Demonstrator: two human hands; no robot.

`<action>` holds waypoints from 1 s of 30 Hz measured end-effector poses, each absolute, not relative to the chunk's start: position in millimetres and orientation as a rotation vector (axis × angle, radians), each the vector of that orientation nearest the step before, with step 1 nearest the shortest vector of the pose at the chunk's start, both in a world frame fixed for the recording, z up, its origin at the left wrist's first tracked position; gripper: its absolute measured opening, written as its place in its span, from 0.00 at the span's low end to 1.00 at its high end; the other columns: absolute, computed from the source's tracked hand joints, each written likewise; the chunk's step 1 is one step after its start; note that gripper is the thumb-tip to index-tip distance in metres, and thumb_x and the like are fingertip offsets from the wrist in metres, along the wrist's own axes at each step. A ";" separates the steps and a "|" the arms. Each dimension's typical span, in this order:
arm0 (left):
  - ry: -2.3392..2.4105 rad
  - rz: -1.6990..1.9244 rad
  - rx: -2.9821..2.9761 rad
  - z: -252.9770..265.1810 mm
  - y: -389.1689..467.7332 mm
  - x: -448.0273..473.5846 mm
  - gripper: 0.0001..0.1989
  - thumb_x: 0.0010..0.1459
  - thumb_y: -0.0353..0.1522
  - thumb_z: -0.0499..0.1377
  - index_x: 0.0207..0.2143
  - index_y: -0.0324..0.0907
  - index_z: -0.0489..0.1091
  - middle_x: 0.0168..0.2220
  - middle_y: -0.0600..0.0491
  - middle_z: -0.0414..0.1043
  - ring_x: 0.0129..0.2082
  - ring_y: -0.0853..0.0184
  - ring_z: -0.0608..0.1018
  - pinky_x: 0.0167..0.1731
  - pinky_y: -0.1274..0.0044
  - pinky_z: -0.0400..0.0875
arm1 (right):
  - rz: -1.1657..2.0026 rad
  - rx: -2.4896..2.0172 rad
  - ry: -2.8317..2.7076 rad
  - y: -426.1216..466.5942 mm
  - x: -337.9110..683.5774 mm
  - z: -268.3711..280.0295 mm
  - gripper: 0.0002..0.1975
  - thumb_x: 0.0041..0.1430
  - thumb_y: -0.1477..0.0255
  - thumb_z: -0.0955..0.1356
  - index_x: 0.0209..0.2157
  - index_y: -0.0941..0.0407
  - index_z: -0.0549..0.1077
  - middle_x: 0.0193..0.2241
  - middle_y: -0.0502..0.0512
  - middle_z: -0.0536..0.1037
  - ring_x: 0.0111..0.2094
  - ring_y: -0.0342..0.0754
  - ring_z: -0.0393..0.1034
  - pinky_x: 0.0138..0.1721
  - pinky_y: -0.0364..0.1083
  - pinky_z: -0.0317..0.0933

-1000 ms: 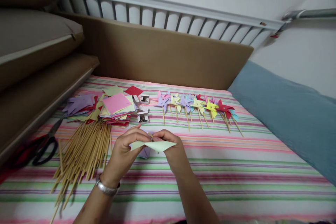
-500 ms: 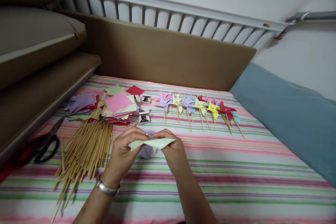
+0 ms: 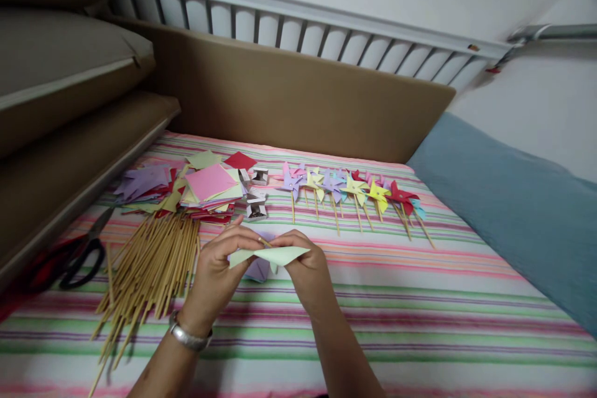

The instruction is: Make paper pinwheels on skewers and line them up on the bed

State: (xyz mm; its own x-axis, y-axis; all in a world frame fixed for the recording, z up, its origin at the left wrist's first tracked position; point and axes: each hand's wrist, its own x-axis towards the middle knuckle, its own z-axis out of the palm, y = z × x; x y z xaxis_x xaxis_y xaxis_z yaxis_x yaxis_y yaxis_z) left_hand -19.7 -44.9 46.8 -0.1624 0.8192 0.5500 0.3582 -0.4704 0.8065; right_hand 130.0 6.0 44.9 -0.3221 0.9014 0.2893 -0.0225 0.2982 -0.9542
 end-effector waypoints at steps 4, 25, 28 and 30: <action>1.322 1.673 1.674 45.5 -45.4 -19.3 0.03 0.52 0.29 0.60 0.29 0.45 0.74 0.32 0.54 0.76 0.33 0.67 0.76 0.56 0.62 0.55 | 1.164 -0.809 -1.593 4.3 129.5 44.6 0.11 0.45 0.81 0.67 0.27 0.52 0.79 0.26 0.50 0.72 0.31 0.45 0.68 0.32 0.43 0.59; 1.332 1.655 1.608 40.7 -45.5 -23.8 0.04 0.51 0.29 0.60 0.26 0.46 0.72 0.30 0.57 0.76 0.32 0.67 0.77 0.59 0.62 0.50 | 1.190 -0.814 -1.547 0.2 122.9 45.1 0.09 0.46 0.79 0.66 0.24 0.54 0.77 0.24 0.50 0.70 0.28 0.44 0.66 0.31 0.42 0.60; 1.390 1.667 1.578 40.8 -46.8 -24.6 0.03 0.51 0.32 0.60 0.25 0.47 0.72 0.30 0.58 0.76 0.32 0.65 0.77 0.58 0.63 0.54 | 1.195 -0.824 -1.508 -0.5 120.8 46.9 0.08 0.45 0.79 0.66 0.21 0.54 0.76 0.22 0.49 0.69 0.27 0.44 0.65 0.30 0.42 0.60; 1.473 1.634 1.538 38.4 -47.6 -25.6 0.03 0.50 0.35 0.60 0.25 0.48 0.73 0.31 0.59 0.77 0.33 0.63 0.77 0.56 0.63 0.59 | 1.186 -0.827 -1.494 -0.1 119.3 46.0 0.07 0.44 0.78 0.66 0.21 0.54 0.76 0.21 0.49 0.69 0.26 0.43 0.65 0.30 0.41 0.60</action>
State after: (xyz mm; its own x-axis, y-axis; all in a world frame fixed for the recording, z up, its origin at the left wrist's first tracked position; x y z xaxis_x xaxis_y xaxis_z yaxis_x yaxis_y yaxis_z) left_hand -25.6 -47.6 38.4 -0.2743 0.8654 0.4193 0.3276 -0.3258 0.8869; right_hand 119.3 -0.1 46.0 -0.2517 0.9233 0.2901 -0.0729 0.2808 -0.9570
